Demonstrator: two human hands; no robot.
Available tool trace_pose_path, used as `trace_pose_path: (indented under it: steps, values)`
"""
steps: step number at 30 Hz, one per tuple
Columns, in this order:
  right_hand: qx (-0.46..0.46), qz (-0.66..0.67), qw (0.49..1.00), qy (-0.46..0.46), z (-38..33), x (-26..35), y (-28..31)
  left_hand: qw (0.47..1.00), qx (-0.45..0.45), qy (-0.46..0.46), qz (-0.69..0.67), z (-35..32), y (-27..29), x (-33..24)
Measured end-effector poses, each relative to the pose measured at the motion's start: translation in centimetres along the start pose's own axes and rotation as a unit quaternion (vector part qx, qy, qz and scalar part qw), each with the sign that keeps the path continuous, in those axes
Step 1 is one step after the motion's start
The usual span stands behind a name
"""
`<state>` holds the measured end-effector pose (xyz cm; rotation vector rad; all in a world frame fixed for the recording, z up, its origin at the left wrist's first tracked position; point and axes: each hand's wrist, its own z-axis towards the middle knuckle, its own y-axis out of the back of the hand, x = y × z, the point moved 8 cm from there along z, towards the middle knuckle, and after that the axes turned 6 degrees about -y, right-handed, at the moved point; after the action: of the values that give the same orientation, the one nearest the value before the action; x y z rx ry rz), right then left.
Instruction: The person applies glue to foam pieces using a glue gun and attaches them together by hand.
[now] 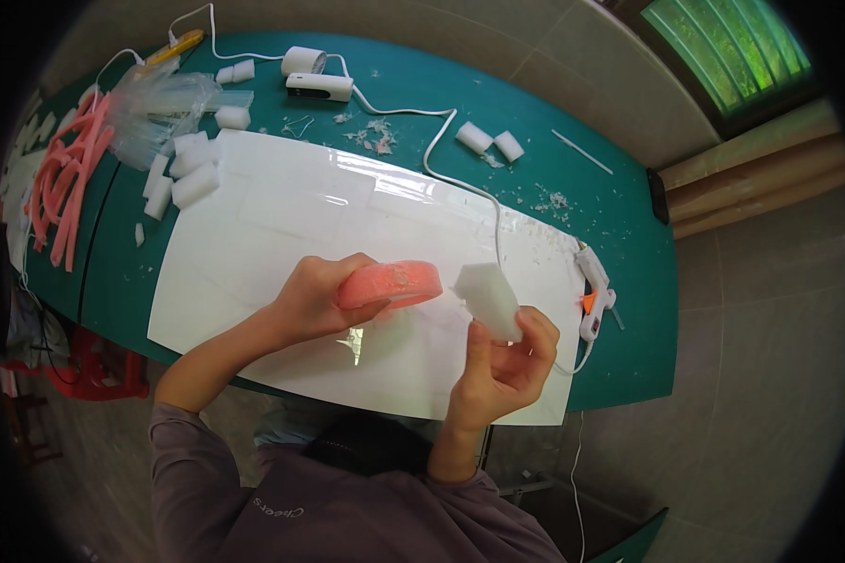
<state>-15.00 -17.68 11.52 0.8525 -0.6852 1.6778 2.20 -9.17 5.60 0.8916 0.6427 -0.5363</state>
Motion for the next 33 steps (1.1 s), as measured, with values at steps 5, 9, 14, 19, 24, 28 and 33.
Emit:
trace_pose_path:
  steps: [5,9,14,19,24,28,33]
  values:
    - [0.112,-0.014,0.986,-0.126,1.6,-2.1,1.7,1.0,0.005,0.008,-0.008,0.0,0.1,0.1]
    - [0.558,-0.292,0.771,-0.091,-1.5,-7.1,-0.1,1.0,0.002,0.01,0.0,-0.2,0.2,0.0]
    - [0.33,-0.42,0.845,0.023,-1.9,-5.4,-0.4,1.0,0.001,0.004,-0.005,0.0,0.2,-0.1]
    - [0.274,-0.434,0.849,-0.125,-4.6,-6.0,1.6,1.0,0.005,0.004,0.004,-0.1,0.0,-0.2]
    - [0.327,-0.415,0.846,-0.069,-4.2,-6.2,-0.2,1.0,-0.007,0.002,-0.015,0.0,0.2,-0.2]
    - [0.42,-0.31,0.851,-0.054,-4.3,-6.2,-1.2,1.0,-0.004,0.002,0.001,-0.1,0.3,0.0]
    - [0.346,-0.307,0.885,-0.06,-2.4,-5.6,-1.2,1.0,0.0,-0.002,0.003,0.1,0.0,-0.3]
